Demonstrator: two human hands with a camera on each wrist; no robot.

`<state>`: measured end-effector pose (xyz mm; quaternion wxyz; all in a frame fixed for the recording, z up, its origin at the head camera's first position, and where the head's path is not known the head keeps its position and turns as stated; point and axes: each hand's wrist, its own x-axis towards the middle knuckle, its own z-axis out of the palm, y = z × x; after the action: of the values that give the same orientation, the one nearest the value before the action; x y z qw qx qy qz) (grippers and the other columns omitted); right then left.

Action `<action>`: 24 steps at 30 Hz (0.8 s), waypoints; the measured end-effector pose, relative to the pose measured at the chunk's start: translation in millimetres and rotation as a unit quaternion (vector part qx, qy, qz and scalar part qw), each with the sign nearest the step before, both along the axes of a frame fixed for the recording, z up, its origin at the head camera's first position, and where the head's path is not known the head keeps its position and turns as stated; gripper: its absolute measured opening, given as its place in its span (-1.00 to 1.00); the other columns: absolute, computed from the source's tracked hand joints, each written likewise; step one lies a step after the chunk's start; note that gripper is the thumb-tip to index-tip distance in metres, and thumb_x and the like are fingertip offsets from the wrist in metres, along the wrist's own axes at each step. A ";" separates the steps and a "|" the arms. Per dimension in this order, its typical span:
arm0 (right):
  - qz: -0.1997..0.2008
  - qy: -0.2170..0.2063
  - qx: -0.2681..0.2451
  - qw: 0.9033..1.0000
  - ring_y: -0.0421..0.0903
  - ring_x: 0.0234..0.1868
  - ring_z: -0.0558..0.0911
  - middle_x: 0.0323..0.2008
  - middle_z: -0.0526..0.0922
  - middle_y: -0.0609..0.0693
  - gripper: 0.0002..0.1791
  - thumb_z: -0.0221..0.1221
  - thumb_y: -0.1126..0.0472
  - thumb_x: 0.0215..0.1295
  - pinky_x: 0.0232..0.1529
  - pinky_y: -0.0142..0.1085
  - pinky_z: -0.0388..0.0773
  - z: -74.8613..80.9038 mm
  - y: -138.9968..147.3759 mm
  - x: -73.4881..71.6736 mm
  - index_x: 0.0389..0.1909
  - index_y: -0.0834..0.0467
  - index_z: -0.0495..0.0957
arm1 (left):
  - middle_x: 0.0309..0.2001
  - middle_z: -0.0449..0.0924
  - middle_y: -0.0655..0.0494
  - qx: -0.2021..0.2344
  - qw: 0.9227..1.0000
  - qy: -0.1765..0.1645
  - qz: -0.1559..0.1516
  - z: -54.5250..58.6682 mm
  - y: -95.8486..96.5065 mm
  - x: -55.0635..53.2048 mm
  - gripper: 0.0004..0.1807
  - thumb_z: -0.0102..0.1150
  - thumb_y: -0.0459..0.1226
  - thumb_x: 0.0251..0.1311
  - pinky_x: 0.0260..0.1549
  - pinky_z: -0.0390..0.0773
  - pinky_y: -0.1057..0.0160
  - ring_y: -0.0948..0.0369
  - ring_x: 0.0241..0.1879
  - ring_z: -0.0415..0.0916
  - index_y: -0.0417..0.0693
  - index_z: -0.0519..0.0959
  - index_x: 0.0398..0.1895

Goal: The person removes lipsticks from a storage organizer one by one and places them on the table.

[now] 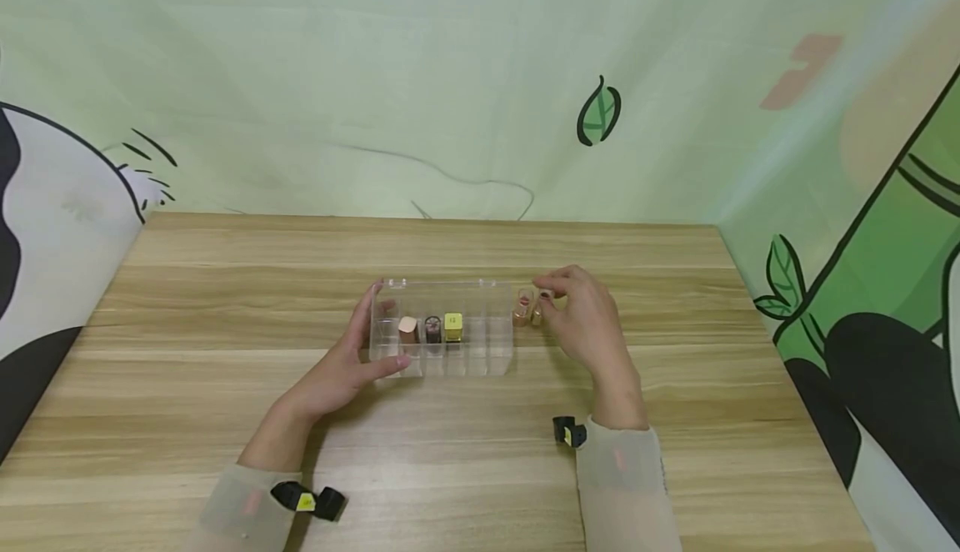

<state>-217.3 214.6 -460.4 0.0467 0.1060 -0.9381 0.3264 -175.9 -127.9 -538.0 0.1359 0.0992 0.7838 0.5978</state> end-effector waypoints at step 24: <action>0.001 0.002 0.004 1.000 0.20 0.02 0.69 0.12 0.71 0.20 -0.74 0.34 0.40 0.41 0.03 0.14 0.58 -8.3 0.7 -3.6 0.07 0.29 0.78 | 0.70 -0.02 0.02 -0.002 1.000 0.004 -0.002 -1.3 -0.4 -0.7 0.30 0.54 -0.06 0.28 0.59 -0.23 -0.36 -0.13 0.71 -0.24 0.76 -0.33 0.69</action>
<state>-220.9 215.3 -468.6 0.0480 0.1081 -0.9392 0.3223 -176.6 -128.3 -539.3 0.1336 0.1030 0.7854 0.5955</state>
